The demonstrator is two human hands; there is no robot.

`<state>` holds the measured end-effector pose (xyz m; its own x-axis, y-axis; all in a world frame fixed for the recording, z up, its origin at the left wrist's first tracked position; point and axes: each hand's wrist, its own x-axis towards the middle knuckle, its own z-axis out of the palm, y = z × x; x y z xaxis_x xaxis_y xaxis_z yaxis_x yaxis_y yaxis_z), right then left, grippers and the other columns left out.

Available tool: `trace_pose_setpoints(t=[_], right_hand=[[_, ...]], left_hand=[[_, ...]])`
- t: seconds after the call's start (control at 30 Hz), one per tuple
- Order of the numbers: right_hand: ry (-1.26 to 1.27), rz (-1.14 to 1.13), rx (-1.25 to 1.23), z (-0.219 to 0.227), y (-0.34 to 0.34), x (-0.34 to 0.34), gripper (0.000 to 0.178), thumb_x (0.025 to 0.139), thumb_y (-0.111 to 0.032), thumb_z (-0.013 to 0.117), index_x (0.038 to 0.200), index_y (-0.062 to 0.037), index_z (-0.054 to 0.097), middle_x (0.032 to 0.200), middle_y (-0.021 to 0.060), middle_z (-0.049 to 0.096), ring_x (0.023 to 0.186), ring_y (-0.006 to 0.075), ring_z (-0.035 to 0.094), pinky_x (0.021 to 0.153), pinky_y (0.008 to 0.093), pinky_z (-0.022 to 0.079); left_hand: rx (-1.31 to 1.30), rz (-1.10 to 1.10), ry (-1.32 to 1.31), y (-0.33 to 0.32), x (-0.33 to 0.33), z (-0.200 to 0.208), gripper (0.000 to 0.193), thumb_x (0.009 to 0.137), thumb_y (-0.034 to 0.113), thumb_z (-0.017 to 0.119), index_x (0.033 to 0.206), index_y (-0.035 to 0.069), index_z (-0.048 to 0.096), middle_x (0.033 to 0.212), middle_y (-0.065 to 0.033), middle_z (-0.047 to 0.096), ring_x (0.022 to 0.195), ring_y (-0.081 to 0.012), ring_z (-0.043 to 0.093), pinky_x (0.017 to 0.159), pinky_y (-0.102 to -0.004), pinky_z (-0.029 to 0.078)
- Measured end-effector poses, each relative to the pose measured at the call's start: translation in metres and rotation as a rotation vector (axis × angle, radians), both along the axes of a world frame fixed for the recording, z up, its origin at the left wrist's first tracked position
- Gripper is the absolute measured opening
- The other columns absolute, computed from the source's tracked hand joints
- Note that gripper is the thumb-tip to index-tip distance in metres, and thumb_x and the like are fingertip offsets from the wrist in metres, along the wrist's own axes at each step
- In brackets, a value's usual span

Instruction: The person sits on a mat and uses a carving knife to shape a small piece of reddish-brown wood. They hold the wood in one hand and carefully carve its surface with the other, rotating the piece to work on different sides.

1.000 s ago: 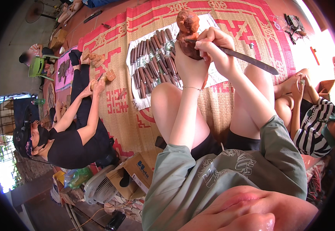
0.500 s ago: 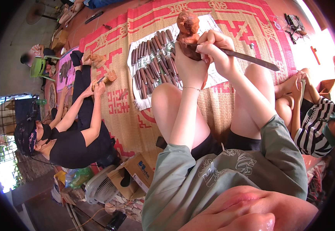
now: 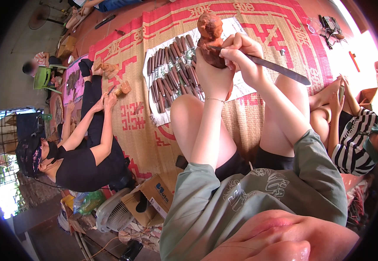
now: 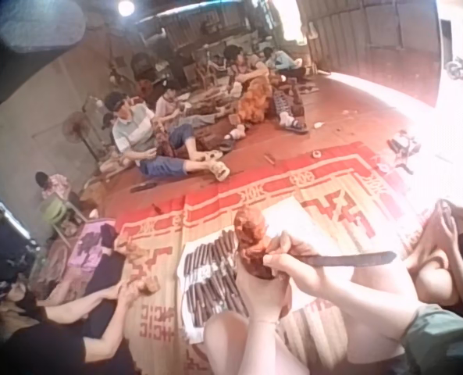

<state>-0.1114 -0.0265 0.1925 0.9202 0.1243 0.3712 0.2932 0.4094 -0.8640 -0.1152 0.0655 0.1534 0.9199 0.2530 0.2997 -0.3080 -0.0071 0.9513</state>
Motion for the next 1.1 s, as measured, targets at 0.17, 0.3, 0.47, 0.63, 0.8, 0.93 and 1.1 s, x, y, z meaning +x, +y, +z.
trace_pose_setpoints(t=[0.17,0.3,0.47,0.63,0.8,0.93,1.1], right_hand=[[0.008,0.003,-0.041,0.002,0.000,-0.003,0.024,0.078,0.000,0.057,0.063,-0.0055,0.039,0.067,0.0042,0.052,0.056,0.0069,0.047,0.050,0.0218,0.039],[0.059,0.068,-0.045,0.001,-0.005,-0.004,0.024,0.078,-0.001,0.057,0.063,-0.0048,0.039,0.067,0.0043,0.052,0.057,0.0071,0.047,0.052,0.0220,0.039],[-0.001,-0.016,-0.035,0.006,0.001,-0.003,0.023,0.078,-0.001,0.057,0.062,-0.0050,0.040,0.066,0.0038,0.052,0.054,0.0067,0.047,0.049,0.0217,0.039],[0.060,0.036,-0.068,0.004,-0.002,-0.005,0.023,0.078,-0.002,0.058,0.062,-0.0052,0.041,0.064,0.0033,0.053,0.052,0.0064,0.047,0.046,0.0209,0.038],[0.105,0.028,0.021,0.004,-0.002,-0.002,0.025,0.077,-0.003,0.059,0.061,-0.0064,0.040,0.064,0.0032,0.054,0.051,0.0064,0.048,0.045,0.0205,0.038],[0.084,-0.006,-0.004,0.005,0.000,-0.003,0.024,0.077,-0.003,0.059,0.061,-0.0067,0.041,0.064,0.0036,0.054,0.052,0.0065,0.048,0.045,0.0202,0.037],[0.099,0.089,0.042,-0.001,-0.009,0.002,0.024,0.078,-0.004,0.059,0.062,-0.0071,0.042,0.065,0.0041,0.054,0.053,0.0064,0.048,0.044,0.0203,0.037]], left_hand=[[0.012,0.005,-0.009,0.001,0.001,-0.004,0.046,0.059,0.009,0.071,0.096,0.002,0.045,0.088,-0.0109,0.060,0.081,-0.0199,0.061,0.071,-0.0298,0.047],[-0.001,-0.011,-0.002,0.003,0.002,-0.012,0.048,0.058,0.012,0.072,0.097,0.002,0.045,0.087,-0.0121,0.060,0.081,-0.0223,0.061,0.070,-0.0311,0.047],[0.043,0.029,0.006,0.003,0.003,-0.010,0.048,0.058,0.012,0.072,0.096,0.003,0.045,0.086,-0.0119,0.060,0.080,-0.0223,0.061,0.070,-0.0312,0.047],[-0.085,-0.008,0.003,0.002,0.002,-0.008,0.044,0.059,0.009,0.071,0.093,0.003,0.045,0.084,-0.0089,0.059,0.079,-0.0168,0.060,0.069,-0.0289,0.047],[-0.109,-0.018,-0.001,-0.002,0.000,0.000,0.041,0.060,0.008,0.070,0.091,0.003,0.043,0.083,-0.0084,0.059,0.077,-0.0158,0.059,0.068,-0.0285,0.047],[-0.018,0.012,-0.013,0.001,0.003,-0.005,0.044,0.059,0.013,0.072,0.090,0.002,0.043,0.083,-0.0108,0.059,0.077,-0.0186,0.061,0.068,-0.0300,0.047],[0.081,0.025,0.013,0.003,0.006,-0.015,0.045,0.060,0.015,0.072,0.091,0.002,0.043,0.083,-0.0129,0.059,0.077,-0.0212,0.061,0.069,-0.0307,0.048]])
